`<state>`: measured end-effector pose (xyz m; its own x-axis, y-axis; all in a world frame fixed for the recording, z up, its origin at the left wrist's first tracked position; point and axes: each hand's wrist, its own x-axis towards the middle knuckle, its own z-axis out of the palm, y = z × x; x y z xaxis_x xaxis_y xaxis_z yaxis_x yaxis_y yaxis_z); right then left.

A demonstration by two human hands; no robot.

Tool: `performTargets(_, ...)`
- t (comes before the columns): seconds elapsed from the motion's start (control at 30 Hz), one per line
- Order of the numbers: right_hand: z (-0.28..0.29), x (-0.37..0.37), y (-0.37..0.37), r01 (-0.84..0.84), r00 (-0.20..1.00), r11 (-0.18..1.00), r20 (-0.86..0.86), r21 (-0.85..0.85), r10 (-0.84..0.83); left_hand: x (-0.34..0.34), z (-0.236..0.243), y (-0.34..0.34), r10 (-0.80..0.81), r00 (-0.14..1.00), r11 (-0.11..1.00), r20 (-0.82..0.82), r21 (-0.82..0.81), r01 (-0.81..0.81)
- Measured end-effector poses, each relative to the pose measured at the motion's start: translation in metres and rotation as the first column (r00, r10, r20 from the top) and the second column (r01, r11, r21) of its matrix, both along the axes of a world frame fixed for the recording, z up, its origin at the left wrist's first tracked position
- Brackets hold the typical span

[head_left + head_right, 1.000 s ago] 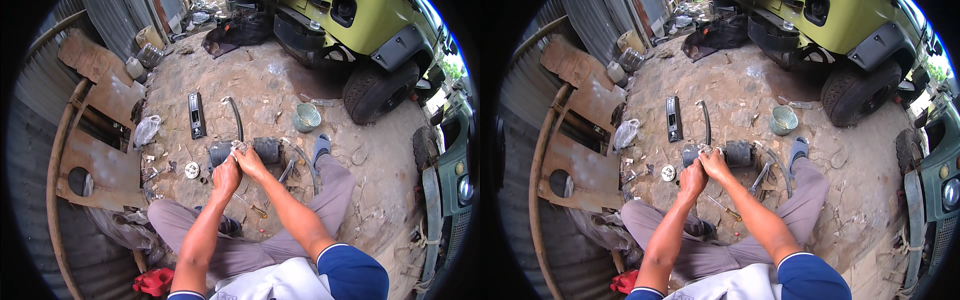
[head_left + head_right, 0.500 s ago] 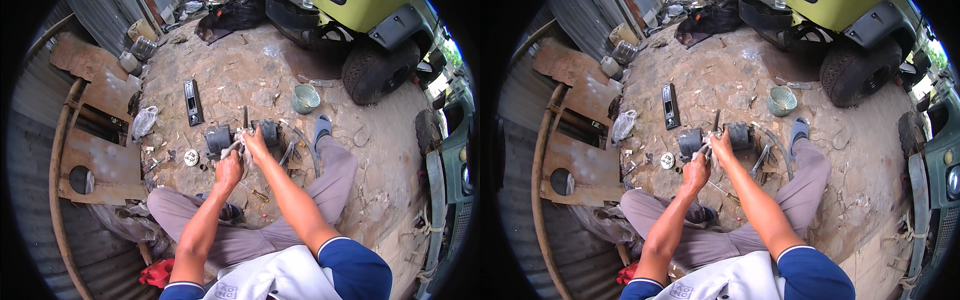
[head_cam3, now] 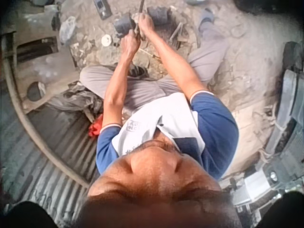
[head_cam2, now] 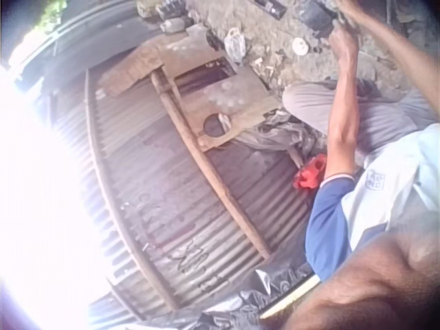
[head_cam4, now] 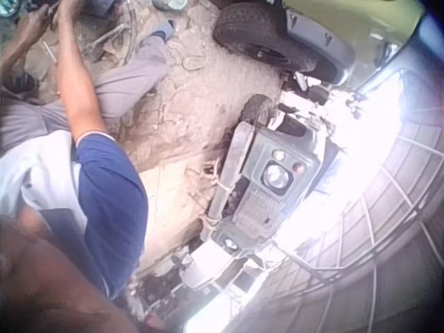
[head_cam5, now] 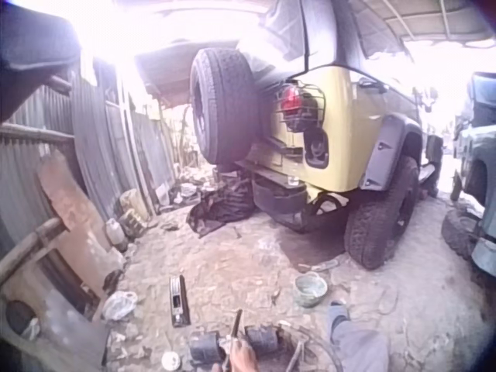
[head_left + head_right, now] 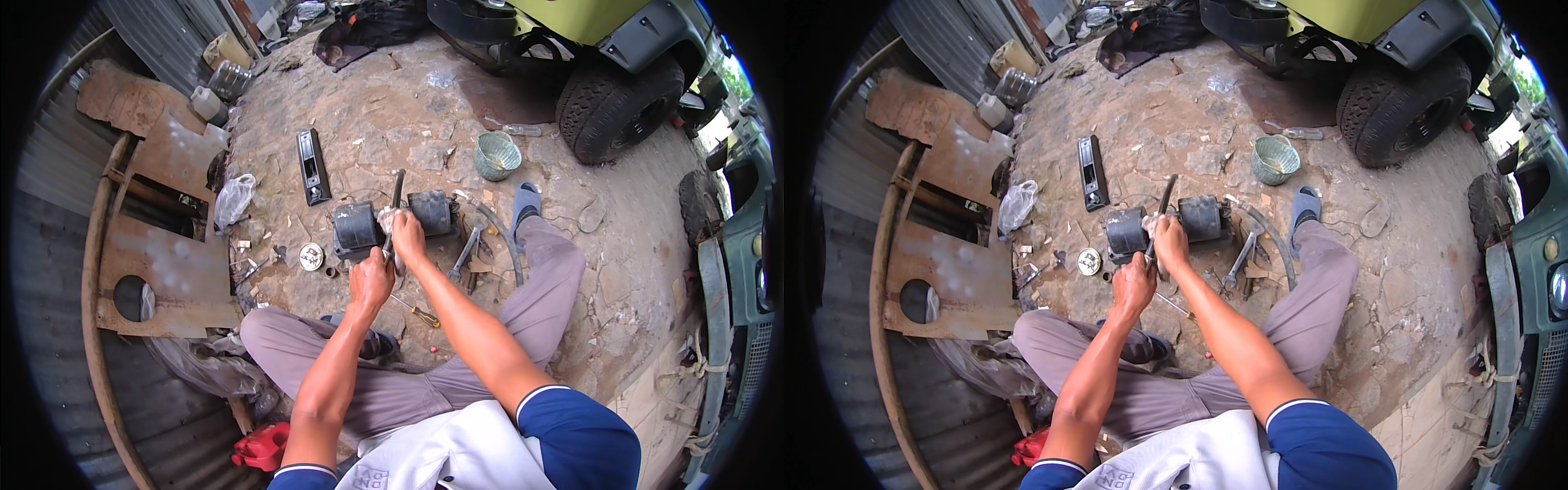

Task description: The person disassembles and wipes an automotive blower motor housing while sitting on the ground, using a screwdriver to remove screws and a cloth to clean a detached hose.

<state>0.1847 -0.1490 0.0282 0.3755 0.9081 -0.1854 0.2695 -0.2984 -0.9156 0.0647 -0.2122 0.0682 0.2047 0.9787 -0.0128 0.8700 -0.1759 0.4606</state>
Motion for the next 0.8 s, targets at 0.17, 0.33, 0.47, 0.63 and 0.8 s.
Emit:
performTargets(0.17,0.02,-0.029,-0.014,-0.138,0.649,0.981,-0.761,-0.139,-0.017,-0.01,-0.004,0.001,0.178,0.984,0.982,-0.012,-0.061,-0.179)
performTargets(0.33,0.019,-0.022,0.004,-0.055,0.482,0.982,-0.866,-0.183,-0.134,-0.009,0.007,0.003,0.057,0.994,0.998,0.097,-0.013,-0.056)
performTargets(0.47,0.02,-0.01,0.047,-0.151,0.399,0.946,-0.893,-0.288,-0.208,-0.012,0.029,0.017,0.021,0.997,1.0,0.079,0.005,-0.021)
performTargets(0.63,0.03,0.008,0.111,-0.175,0.414,0.95,-0.895,-0.258,-0.167,-0.026,0.068,0.009,-0.073,0.996,0.993,0.044,0.101,0.068)
performTargets(0.8,0.037,0.07,0.164,0.028,0.278,0.976,-0.936,-0.215,-0.214,-0.034,0.101,-0.048,-0.142,0.986,0.983,0.085,0.133,0.13)
